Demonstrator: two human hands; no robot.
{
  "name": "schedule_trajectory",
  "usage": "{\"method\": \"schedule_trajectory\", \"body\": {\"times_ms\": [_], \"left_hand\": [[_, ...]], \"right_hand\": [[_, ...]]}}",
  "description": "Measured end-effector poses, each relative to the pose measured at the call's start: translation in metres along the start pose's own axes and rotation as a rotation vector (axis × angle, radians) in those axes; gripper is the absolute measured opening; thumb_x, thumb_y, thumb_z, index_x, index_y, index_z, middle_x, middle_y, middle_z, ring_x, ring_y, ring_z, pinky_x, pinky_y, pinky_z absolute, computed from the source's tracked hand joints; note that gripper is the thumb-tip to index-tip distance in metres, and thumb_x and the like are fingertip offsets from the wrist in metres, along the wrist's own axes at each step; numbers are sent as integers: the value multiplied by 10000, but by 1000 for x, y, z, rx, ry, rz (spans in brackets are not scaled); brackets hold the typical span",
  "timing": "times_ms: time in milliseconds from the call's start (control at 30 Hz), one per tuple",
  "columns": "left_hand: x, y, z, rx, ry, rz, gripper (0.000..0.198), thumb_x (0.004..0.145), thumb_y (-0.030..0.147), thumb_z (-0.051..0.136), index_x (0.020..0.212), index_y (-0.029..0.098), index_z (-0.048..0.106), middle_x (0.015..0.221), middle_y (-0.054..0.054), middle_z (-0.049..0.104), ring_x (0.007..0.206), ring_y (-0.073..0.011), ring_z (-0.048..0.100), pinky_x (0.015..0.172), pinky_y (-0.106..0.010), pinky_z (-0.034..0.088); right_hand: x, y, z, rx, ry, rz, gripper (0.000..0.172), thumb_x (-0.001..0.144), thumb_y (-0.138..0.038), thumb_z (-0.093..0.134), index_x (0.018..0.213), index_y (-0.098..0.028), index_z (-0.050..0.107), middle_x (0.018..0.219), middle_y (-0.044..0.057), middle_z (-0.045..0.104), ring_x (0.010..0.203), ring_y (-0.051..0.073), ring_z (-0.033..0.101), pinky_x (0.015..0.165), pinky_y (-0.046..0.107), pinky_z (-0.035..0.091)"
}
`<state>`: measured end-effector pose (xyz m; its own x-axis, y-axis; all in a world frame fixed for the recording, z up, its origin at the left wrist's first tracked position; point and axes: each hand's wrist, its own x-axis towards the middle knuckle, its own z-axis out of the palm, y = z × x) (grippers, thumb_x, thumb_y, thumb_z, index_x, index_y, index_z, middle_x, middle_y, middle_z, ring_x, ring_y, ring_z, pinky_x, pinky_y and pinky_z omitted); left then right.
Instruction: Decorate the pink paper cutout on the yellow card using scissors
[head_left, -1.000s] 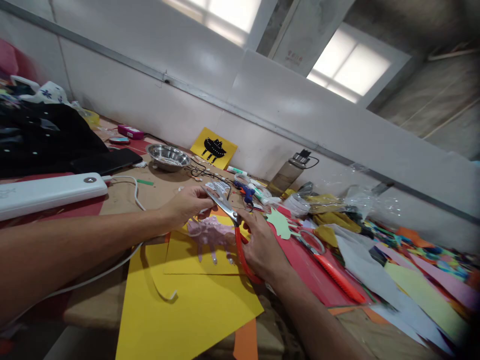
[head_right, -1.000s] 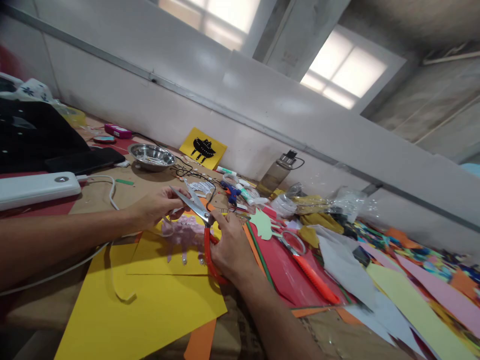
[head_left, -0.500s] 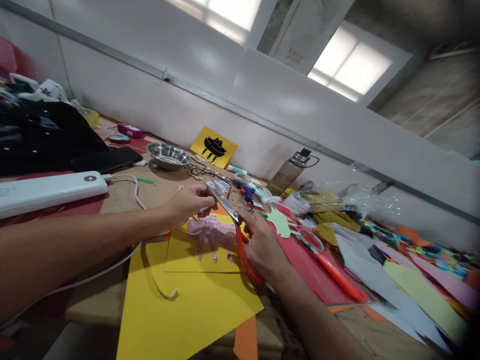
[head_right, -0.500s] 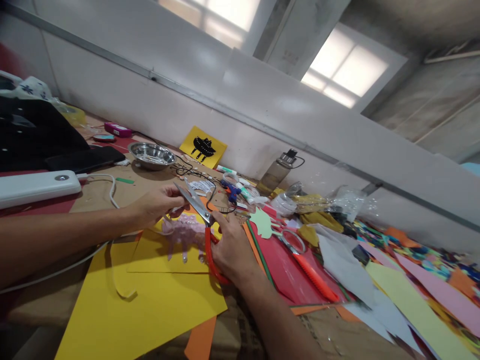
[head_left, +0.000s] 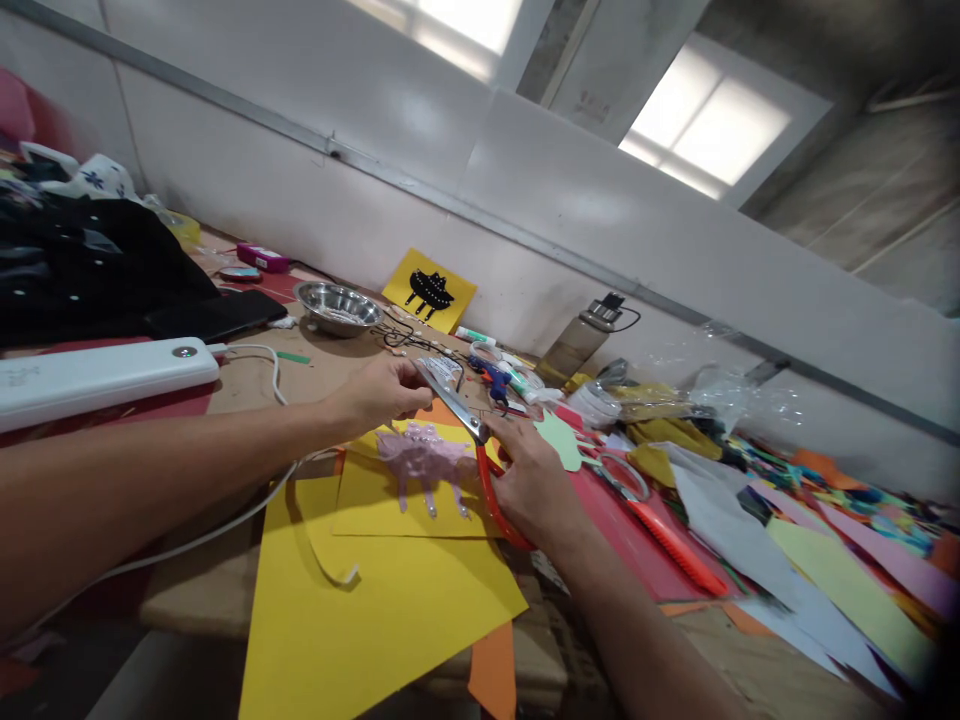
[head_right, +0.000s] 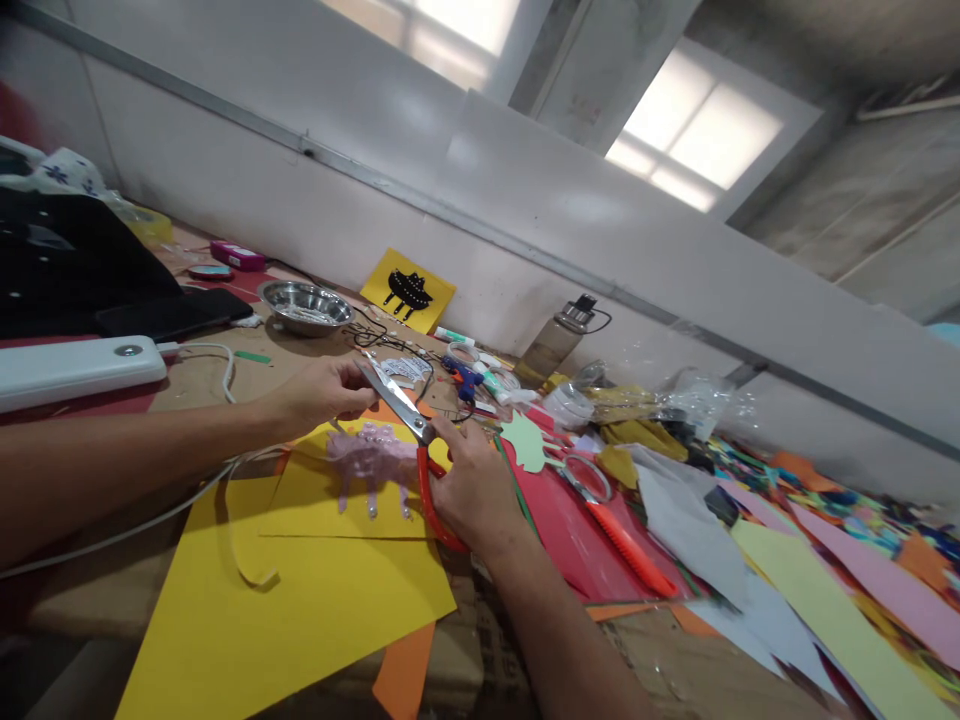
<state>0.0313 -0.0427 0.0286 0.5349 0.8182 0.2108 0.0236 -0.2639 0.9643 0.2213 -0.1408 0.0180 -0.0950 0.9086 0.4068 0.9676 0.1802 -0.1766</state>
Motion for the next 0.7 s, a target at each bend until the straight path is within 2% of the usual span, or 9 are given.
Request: {"method": "schedule_trajectory", "body": {"times_ms": [67, 167, 300, 367, 467, 600, 700], "left_hand": [[2, -2, -2, 60, 18, -3, 63, 638, 118, 530, 648, 138, 590, 513, 41, 489, 432, -46, 383, 416, -176, 289], [9, -9, -10, 85, 66, -41, 32, 641, 116, 572, 660, 133, 592, 548, 22, 536, 446, -49, 416, 423, -174, 312], [22, -18, -29, -64, 170, -118, 29, 706, 118, 570, 680, 123, 581, 543, 5, 553, 406, -38, 405, 391, -171, 277], [27, -20, -38, -121, 182, -125, 47, 718, 125, 583, 672, 121, 586, 574, -3, 571, 399, -30, 401, 383, -169, 272], [32, -22, -49, -157, 195, -211, 57, 714, 139, 606, 663, 119, 590, 570, -9, 578, 407, -37, 427, 359, -160, 246], [37, -29, -59, -172, 241, -336, 119, 693, 157, 632, 596, 120, 574, 499, 8, 540, 351, -29, 381, 333, -155, 236], [38, -37, -60, -206, 232, -328, 98, 678, 167, 644, 619, 124, 579, 518, 0, 555, 364, -36, 397, 325, -147, 242]], "right_hand": [[0, 2, -1, -18, 4, 13, 407, 732, -272, 579, 1135, -222, 556, 855, 57, 559, 649, 155, 533, 595, 269, 424], [-1, 10, -4, 33, 37, 41, 385, 758, -344, 561, 1115, -200, 573, 932, 88, 609, 775, 201, 583, 682, 308, 455], [-3, 31, -11, 4, 68, 105, 427, 773, -410, 534, 1110, -152, 578, 1012, 124, 635, 943, 251, 582, 808, 355, 446], [-6, 42, -13, -74, 2, 145, 425, 765, -398, 543, 1117, -163, 582, 986, 115, 640, 917, 251, 590, 787, 354, 449], [-11, 56, -16, -158, -140, 193, 453, 732, -355, 583, 1149, -179, 576, 933, 95, 636, 849, 237, 598, 753, 342, 454], [-15, 67, -22, -203, -327, 207, 515, 704, -240, 609, 1211, -173, 549, 945, 96, 628, 879, 226, 589, 814, 345, 440], [-13, 68, -30, -260, -356, 197, 471, 706, -267, 625, 1171, -199, 592, 1007, 119, 612, 960, 266, 556, 859, 398, 415]]}}
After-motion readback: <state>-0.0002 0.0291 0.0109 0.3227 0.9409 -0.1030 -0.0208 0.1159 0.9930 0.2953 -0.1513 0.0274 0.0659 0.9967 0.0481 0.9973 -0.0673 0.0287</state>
